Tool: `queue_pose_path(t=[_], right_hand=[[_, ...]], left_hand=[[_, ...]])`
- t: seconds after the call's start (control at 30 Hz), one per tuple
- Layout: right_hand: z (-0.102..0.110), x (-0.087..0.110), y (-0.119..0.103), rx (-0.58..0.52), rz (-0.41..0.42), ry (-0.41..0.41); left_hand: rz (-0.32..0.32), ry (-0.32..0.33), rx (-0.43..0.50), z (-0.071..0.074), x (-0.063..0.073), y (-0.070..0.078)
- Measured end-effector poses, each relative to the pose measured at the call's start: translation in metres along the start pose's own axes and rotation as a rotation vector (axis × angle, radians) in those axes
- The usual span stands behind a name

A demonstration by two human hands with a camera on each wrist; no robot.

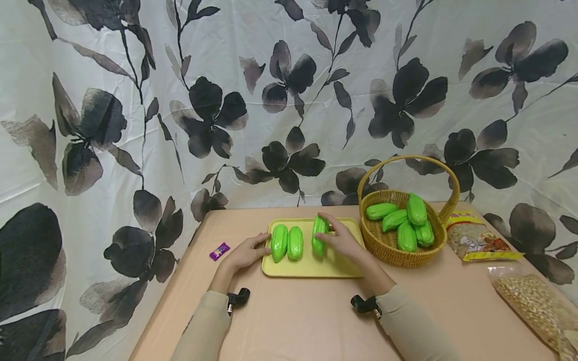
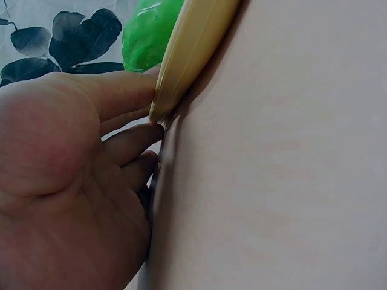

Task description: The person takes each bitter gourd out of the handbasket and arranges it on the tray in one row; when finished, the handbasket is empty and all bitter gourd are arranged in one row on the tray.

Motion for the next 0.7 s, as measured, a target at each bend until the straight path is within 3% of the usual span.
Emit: queue_pose_path(t=[0.43,0.7], right_hand=[[-0.012,-0.003,0.009,0.066,-0.063,0.053],[-0.017,-0.002,0.011,0.071,-0.084,0.031]], left_hand=[[0.000,-0.002,-0.008,0.000,-0.001,-0.001],[0.000,0.006,-0.001,-0.001,-0.001,0.000]])
Point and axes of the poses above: each hand's wrist, its own x-axis away from the middle knuckle, its own z-axis out of the back of the hand, y = z × x, the point moved 2 cm from there along -x, towards the middle knuckle, and after that the axes turned 10 degrees about -x, right-handed, at the moved point
